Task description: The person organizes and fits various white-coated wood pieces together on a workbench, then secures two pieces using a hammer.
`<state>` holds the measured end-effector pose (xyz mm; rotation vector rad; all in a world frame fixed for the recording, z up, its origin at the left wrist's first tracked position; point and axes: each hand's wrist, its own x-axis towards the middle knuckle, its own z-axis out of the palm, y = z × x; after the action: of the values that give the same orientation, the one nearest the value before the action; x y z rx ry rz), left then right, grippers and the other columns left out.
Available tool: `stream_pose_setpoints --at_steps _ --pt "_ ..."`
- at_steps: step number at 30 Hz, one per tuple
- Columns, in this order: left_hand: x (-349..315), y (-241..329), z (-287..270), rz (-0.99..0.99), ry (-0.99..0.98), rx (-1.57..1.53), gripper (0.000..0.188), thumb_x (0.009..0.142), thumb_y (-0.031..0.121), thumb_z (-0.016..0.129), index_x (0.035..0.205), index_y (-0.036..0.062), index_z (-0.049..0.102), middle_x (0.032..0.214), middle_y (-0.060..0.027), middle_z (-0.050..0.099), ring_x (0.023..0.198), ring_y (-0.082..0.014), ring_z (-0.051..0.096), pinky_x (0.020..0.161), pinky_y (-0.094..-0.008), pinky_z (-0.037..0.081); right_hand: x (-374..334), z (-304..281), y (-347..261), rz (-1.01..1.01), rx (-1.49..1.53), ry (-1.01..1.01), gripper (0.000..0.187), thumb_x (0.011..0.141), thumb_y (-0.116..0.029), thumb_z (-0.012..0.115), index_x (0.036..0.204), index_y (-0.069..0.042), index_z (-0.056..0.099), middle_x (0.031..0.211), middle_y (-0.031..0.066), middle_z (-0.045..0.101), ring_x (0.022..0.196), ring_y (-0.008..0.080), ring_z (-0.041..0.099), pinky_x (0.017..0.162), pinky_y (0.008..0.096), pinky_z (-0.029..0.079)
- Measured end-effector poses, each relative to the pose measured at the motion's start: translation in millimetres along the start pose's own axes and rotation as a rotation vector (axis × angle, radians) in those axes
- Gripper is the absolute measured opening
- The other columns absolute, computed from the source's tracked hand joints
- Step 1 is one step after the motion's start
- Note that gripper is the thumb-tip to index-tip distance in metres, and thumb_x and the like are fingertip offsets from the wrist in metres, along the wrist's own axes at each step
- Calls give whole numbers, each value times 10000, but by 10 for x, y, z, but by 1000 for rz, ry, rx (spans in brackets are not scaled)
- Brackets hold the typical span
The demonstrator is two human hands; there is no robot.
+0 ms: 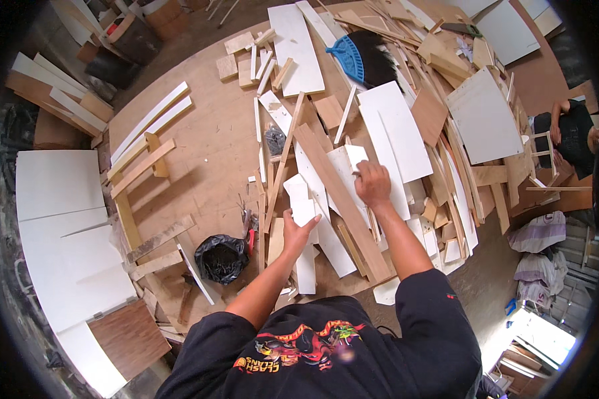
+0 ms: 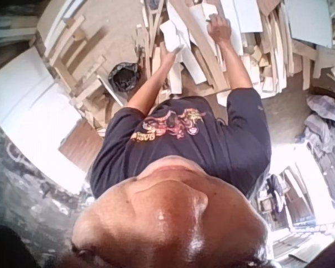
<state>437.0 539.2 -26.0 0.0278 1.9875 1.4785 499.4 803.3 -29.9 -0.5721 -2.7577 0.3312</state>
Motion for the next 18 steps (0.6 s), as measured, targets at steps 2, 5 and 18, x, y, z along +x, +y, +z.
stream_pose_setpoints --at_steps 2,5,18 --pt "5 63 27 59 33 36 810 749 346 848 1276 -44 372 1158 -212 596 1050 -271 617 907 -367 496 -92 -27 -55 -15 71 -13 305 771 -171 672 1057 -70 637 1123 109 654 1079 297 599 937 427 448" --pt "48 76 12 49 55 48 834 740 335 853 1292 -40 353 1158 -206 580 1037 -270 610 888 -367 499 -116 -161 -129 107 33 100 397 762 -230 697 1123 -81 623 1214 146 583 1195 327 521 1005 467 407" --pt "215 274 409 224 74 496 886 721 466 818 1319 -76 454 1253 -246 528 1166 -382 530 995 -447 432 -232 -188 123 604 186 13 307 899 -138 611 1189 -67 538 1000 220 666 967 435 620 834 496 495"
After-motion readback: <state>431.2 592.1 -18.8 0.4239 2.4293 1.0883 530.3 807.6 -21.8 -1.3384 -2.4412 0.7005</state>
